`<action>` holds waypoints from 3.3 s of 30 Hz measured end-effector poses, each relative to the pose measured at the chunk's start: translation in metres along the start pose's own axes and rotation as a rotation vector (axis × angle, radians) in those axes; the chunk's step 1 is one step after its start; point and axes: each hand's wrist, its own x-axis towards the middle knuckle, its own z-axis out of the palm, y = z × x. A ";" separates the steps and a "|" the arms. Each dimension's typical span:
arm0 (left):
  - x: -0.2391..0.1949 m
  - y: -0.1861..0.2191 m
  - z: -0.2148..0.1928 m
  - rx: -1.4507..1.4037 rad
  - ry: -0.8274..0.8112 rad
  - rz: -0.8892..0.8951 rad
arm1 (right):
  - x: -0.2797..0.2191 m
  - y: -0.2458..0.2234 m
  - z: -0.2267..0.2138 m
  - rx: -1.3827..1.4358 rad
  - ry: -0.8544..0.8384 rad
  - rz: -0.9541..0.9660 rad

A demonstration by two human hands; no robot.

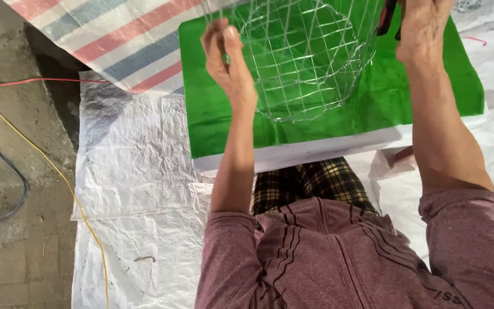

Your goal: Using pliers to cut and shape a wire mesh structure on a floor workspace.

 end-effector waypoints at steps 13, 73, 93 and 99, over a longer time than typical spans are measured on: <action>0.077 -0.057 -0.017 -0.096 -0.114 -0.117 | -0.058 -0.106 0.031 0.159 -0.055 -0.167; -0.079 -0.033 0.009 0.410 -0.134 0.267 | -0.134 -0.098 0.034 -0.258 -0.669 0.326; -0.083 -0.027 0.012 0.381 -0.148 0.257 | -0.132 -0.099 0.044 -0.425 -0.696 0.259; -0.081 -0.021 0.010 0.394 -0.161 0.253 | -0.131 -0.112 0.055 -0.566 -0.616 0.057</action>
